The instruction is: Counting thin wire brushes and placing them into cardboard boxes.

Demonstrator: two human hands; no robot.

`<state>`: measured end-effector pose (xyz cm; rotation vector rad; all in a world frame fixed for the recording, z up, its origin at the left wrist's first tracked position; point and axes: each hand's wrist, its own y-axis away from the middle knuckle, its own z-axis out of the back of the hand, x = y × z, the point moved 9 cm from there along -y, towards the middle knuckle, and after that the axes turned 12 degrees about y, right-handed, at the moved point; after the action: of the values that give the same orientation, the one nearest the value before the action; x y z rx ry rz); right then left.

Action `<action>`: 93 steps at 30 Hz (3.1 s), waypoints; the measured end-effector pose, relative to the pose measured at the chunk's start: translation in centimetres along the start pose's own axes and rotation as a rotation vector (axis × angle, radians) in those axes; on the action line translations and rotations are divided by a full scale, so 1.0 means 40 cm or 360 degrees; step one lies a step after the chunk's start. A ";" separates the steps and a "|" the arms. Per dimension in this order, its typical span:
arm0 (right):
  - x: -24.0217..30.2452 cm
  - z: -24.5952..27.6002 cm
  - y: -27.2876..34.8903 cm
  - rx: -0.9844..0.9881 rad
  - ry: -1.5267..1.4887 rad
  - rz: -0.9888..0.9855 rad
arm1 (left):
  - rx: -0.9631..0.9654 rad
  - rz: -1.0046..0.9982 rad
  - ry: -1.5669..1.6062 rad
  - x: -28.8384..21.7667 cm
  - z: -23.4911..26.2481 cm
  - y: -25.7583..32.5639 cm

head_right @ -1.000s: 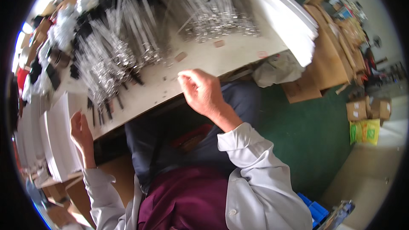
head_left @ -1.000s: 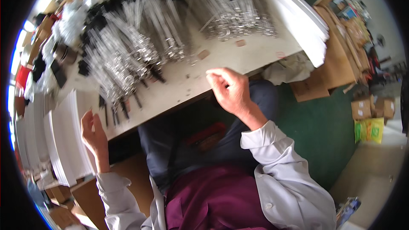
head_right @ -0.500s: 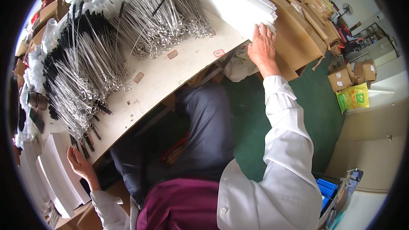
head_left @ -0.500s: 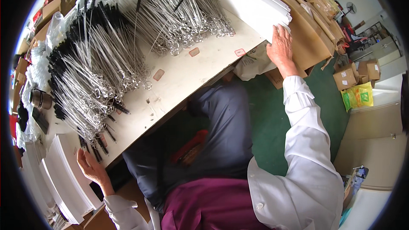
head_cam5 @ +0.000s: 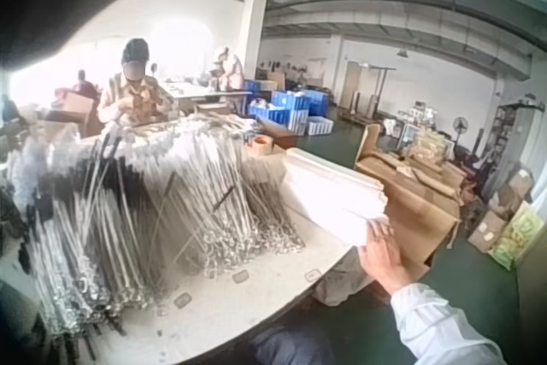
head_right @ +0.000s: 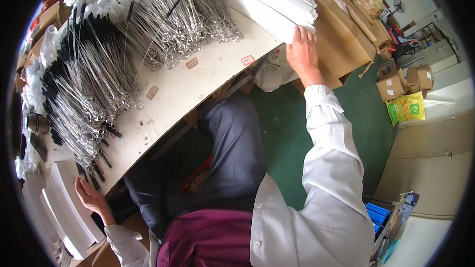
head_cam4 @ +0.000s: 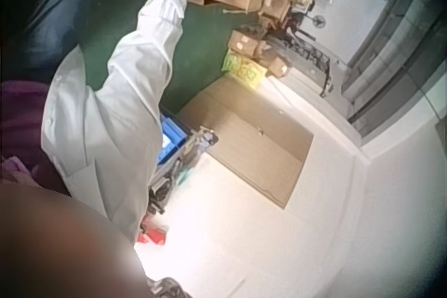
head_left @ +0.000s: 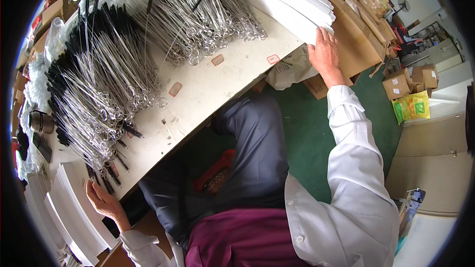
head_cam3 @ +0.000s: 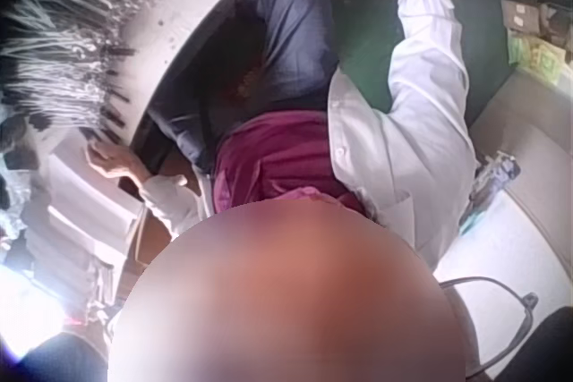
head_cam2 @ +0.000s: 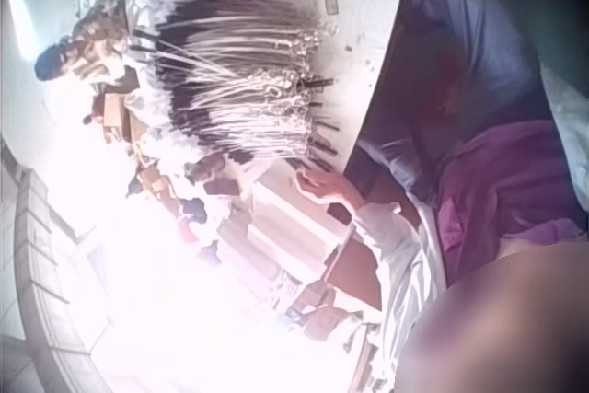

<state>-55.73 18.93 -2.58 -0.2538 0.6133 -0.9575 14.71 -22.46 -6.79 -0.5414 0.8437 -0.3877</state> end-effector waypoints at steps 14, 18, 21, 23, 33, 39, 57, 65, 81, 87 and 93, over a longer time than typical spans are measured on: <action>-0.061 0.086 0.020 -0.0091 -0.0834 -0.0625 | -0.0073 0.0078 0.0154 0.003 0.015 0.008; 0.006 0.155 0.045 -0.0150 -0.1474 -0.0595 | -0.0128 -0.0044 0.0297 -0.002 0.035 0.010; 0.122 0.300 0.086 -0.0173 -0.1843 -0.0329 | -0.0130 -0.0366 0.0124 -0.146 0.075 0.010; 0.217 0.403 0.129 -0.0118 -0.1857 -0.0047 | -0.0106 -0.0558 0.0087 -0.294 0.113 0.021; 0.604 0.629 0.384 0.0081 -0.1776 0.1290 | 0.1253 -0.0981 0.0558 -0.765 -0.041 0.197; 0.682 0.659 0.450 0.0026 -0.1703 0.1597 | 0.1418 -0.0995 0.0298 -0.713 -0.161 0.230; 0.674 0.595 0.426 0.0050 -0.1710 0.0805 | 0.1360 -0.0791 0.0079 -0.601 -0.204 0.204; 0.724 0.593 0.458 0.0044 -0.1804 0.0668 | 0.1251 -0.0858 0.0104 -0.595 -0.214 0.222; 0.780 0.461 0.481 0.1418 -0.2737 0.0218 | 0.1250 -0.0911 0.0101 -0.545 -0.212 0.244; 0.790 0.483 0.473 0.1816 -0.2791 0.0237 | 0.1175 -0.0979 0.0129 -0.548 -0.202 0.241; 0.805 0.462 0.496 0.2249 -0.2819 0.0169 | 0.1199 -0.0981 0.0188 -0.538 -0.199 0.249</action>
<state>-17.54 2.41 -8.97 0.2572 -1.6355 -0.5339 -3.53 -5.57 -4.20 -0.0543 0.5633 -1.2500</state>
